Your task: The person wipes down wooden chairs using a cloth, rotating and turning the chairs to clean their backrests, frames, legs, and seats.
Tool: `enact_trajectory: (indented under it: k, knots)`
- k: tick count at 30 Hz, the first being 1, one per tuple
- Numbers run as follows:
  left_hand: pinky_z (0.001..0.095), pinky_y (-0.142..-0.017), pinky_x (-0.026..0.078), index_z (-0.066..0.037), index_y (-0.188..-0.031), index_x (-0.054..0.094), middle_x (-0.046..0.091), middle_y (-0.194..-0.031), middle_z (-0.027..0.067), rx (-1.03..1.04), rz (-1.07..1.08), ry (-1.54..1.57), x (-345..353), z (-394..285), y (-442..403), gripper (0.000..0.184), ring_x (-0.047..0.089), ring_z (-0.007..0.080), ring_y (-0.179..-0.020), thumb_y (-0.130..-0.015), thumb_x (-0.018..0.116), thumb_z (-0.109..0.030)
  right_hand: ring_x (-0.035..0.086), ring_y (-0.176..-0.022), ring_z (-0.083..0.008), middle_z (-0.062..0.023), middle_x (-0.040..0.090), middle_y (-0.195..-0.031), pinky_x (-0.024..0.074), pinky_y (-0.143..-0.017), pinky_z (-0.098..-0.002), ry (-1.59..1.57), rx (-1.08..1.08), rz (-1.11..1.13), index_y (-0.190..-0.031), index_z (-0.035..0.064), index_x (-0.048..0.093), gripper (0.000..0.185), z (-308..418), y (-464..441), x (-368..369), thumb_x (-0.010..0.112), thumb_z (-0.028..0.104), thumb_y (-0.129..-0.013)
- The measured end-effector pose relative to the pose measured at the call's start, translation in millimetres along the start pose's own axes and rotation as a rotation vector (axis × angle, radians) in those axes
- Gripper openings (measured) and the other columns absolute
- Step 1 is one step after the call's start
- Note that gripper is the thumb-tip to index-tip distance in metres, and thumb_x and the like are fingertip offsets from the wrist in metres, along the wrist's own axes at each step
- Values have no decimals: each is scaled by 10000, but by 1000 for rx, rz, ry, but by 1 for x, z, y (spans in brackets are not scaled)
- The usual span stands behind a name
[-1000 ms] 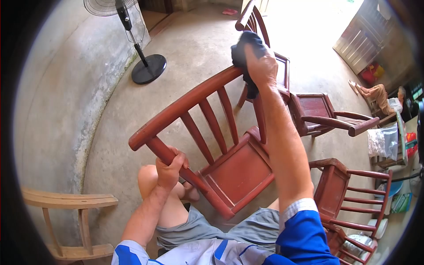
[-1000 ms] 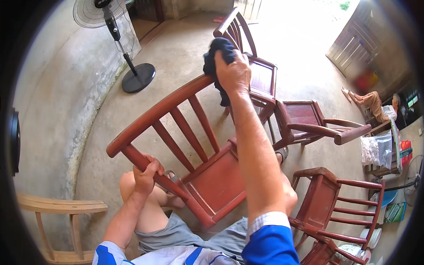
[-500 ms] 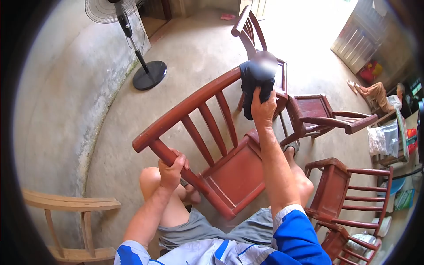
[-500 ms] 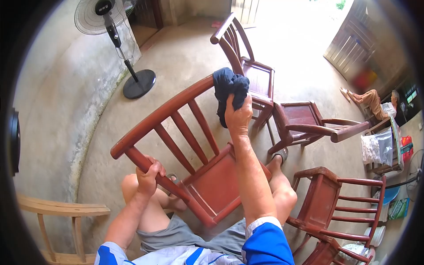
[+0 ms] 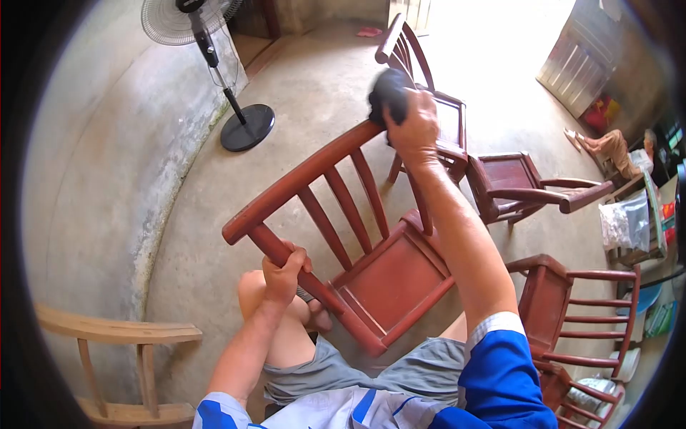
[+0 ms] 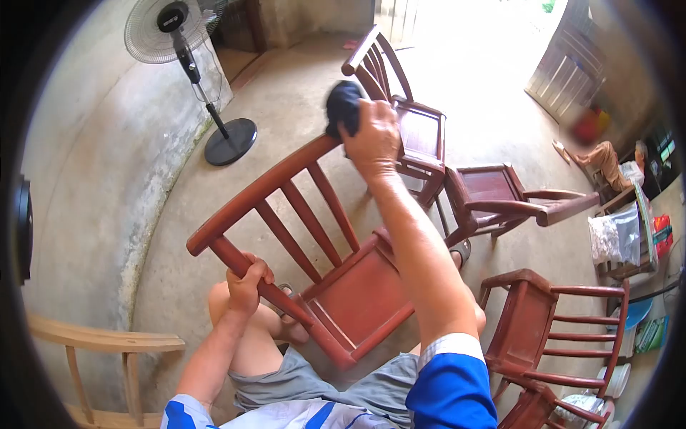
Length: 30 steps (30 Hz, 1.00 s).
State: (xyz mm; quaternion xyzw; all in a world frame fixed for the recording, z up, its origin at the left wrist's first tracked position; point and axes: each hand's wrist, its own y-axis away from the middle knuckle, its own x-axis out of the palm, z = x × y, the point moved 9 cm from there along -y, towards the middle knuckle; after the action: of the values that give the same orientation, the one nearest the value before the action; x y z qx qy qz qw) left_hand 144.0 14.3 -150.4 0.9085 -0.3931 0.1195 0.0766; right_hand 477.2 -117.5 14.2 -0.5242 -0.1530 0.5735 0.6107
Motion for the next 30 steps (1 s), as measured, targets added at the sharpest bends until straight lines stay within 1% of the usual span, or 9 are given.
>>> enact_trajectory:
  k: [3, 5, 7, 11, 15, 19, 22, 25, 30]
  knots:
    - [347, -617, 530, -65, -967, 500, 570, -742, 65, 12, 17, 40, 2, 3, 5, 128, 589, 173, -627, -926, 613, -20, 671, -1053, -455, -247, 684, -1107, 531, -908, -535, 152, 532, 207, -1204, 71, 602, 482, -96, -3, -2, 707, 436, -906]
    - [349, -622, 532, -67, -963, 501, 566, -750, 63, 26, 51, 48, 4, -1, -1, 128, 586, 171, -627, -923, 611, -14, 698, -1035, -464, -275, 704, -1129, 554, -906, -524, 446, 520, 606, -1229, 52, 591, 517, -148, 27, -3, 632, 482, -945]
    - [350, -627, 534, -69, -960, 503, 562, -759, 62, 39, 45, 72, 3, 2, -1, 128, 583, 168, -628, -920, 609, -8, 694, -1034, -467, -284, 708, -1116, 558, -890, -508, 514, 479, 497, -1265, 46, 603, 551, -189, 57, -17, 643, 483, -933]
    - [347, -632, 537, -68, -987, 495, 562, -771, 60, 42, 42, 88, 4, 1, 2, 138, 586, 164, -641, -926, 606, -14, 698, -957, -300, -164, 719, -1047, 548, -851, -425, -269, 819, 44, -1231, 17, 635, 535, -195, 102, -58, 772, 403, -887]
    - [341, -633, 526, -64, -995, 484, 566, -776, 62, 42, 48, 80, 4, 0, 2, 144, 586, 165, -651, -931, 609, -30, 652, -1087, -306, -197, 655, -1224, 520, -935, -427, -423, 589, -23, -1262, 29, 613, 545, -100, 75, -68, 812, 349, -869]
    - [337, -639, 523, -60, -960, 521, 584, -781, 56, 32, 33, 79, 2, -1, 3, 127, 600, 166, -659, -925, 626, 0, 574, -1211, -430, -270, 549, -1349, 476, -1018, -492, -22, -191, 134, -1273, 65, 626, 503, 32, 61, -47, 805, 298, -866]
    - [336, -642, 522, -64, -960, 509, 583, -779, 59, 31, 16, 83, 3, -3, 2, 134, 602, 169, -658, -925, 622, 0, 592, -1203, -418, -275, 555, -1344, 499, -992, -479, -334, 8, 176, -1213, 64, 646, 477, -3, 52, -25, 811, 328, -852]
    - [342, -652, 527, -66, -967, 497, 578, -779, 61, 12, 20, 78, 5, -5, 6, 143, 603, 171, -664, -926, 615, 2, 696, -1013, -407, -248, 675, -1114, 547, -912, -465, -198, 398, 363, -1227, 18, 553, 568, -27, 47, -19, 793, 362, -844]
    - [356, -670, 542, -62, -999, 485, 571, -791, 66, 19, 44, 98, 6, -4, 6, 157, 605, 173, -680, -929, 611, 0, 710, -942, -427, -237, 692, -1029, 558, -875, -489, -9, 298, 524, -1255, -5, 498, 694, -28, 42, -10, 804, 387, -771]
